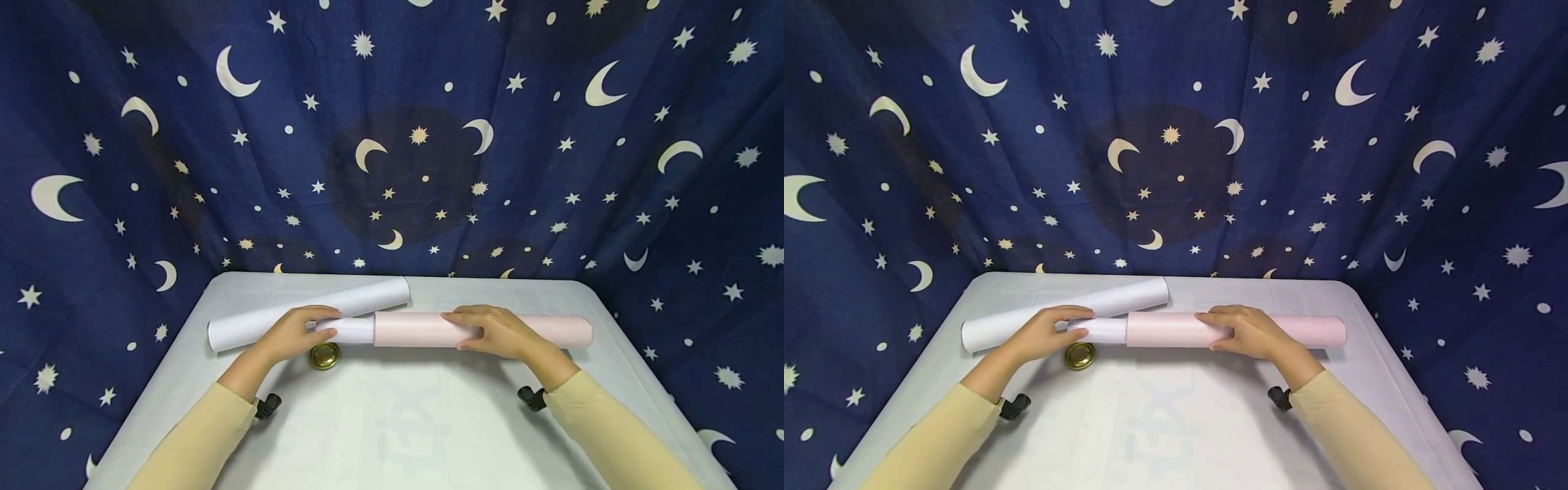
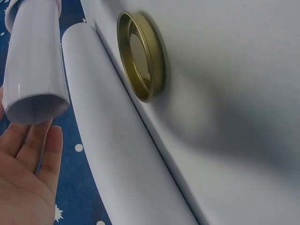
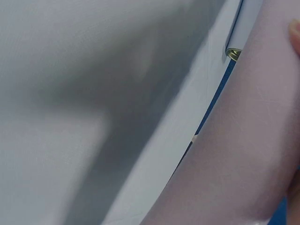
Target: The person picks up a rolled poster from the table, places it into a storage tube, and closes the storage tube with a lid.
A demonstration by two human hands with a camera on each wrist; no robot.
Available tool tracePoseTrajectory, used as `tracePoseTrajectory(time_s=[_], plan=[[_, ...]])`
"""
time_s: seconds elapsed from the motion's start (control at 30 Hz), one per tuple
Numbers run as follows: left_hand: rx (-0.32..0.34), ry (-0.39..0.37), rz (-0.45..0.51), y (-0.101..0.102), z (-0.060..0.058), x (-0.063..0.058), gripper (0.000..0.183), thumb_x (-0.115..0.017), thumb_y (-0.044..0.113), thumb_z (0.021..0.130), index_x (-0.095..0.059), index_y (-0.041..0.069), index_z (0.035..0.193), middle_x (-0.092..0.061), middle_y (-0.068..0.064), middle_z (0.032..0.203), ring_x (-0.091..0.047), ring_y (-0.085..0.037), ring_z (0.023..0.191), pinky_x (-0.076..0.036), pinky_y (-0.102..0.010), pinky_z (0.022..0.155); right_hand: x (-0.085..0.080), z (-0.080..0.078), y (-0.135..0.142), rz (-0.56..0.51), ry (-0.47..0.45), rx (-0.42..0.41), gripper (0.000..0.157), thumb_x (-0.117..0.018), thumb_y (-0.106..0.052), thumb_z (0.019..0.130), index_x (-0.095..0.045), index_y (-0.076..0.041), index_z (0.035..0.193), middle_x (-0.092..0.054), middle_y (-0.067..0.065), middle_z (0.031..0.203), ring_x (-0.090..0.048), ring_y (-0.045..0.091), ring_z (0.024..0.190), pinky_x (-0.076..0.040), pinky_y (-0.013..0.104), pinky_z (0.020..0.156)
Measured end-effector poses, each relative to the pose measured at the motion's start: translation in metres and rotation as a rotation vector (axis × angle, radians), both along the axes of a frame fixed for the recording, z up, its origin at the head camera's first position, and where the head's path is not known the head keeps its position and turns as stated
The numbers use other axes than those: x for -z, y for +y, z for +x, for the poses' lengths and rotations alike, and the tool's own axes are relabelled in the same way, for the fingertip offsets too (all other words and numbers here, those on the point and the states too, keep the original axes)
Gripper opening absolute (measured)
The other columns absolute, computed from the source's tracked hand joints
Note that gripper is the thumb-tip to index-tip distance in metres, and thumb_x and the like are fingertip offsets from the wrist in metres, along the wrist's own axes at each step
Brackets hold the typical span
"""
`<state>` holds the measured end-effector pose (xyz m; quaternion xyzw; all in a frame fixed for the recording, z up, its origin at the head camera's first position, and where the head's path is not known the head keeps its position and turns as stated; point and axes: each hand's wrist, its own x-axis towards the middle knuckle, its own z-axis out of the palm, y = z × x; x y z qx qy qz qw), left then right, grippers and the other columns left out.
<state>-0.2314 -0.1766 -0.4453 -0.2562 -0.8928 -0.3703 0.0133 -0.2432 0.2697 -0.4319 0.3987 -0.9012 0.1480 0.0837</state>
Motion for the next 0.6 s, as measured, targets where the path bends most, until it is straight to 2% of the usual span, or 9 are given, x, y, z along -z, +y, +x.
tracePoseTrajectory(time_s=[0.2, 0.4, 0.6], plan=[[-0.033, -0.069, 0.081, -0.009, 0.004, 0.003, 0.040, -0.070, 0.034, 0.095, -0.067, 0.018, 0.132, -0.062, -0.005, 0.136, -0.060, -0.030, 0.121, -0.047, -0.046, 0.104, 0.001, 0.000, 0.003, 0.002, 0.000, 0.006, 0.066, -0.085, -0.036, 0.079, -0.061, -0.027, 0.140, -0.064, 0.003, 0.134, -0.060, 0.028, 0.123, -0.048, 0.053, 0.099], [-0.029, -0.152, 0.182, -0.013, 0.006, 0.006, 0.039, -0.068, 0.027, 0.097, -0.065, 0.011, 0.133, -0.061, -0.011, 0.136, -0.064, -0.029, 0.115, -0.053, -0.039, 0.097, 0.001, 0.000, 0.004, -0.004, 0.002, 0.005, 0.066, -0.085, -0.038, 0.079, -0.061, -0.027, 0.140, -0.064, 0.004, 0.134, -0.059, 0.028, 0.123, -0.048, 0.053, 0.100], [-0.018, -0.192, 0.273, -0.010, 0.005, 0.010, 0.037, -0.071, 0.018, 0.095, -0.066, 0.009, 0.131, -0.062, -0.014, 0.134, -0.065, -0.030, 0.114, -0.055, -0.032, 0.091, 0.001, 0.000, 0.004, -0.011, 0.026, -0.015, 0.066, -0.086, -0.037, 0.078, -0.062, -0.026, 0.139, -0.065, 0.005, 0.132, -0.061, 0.027, 0.121, -0.050, 0.051, 0.097]])
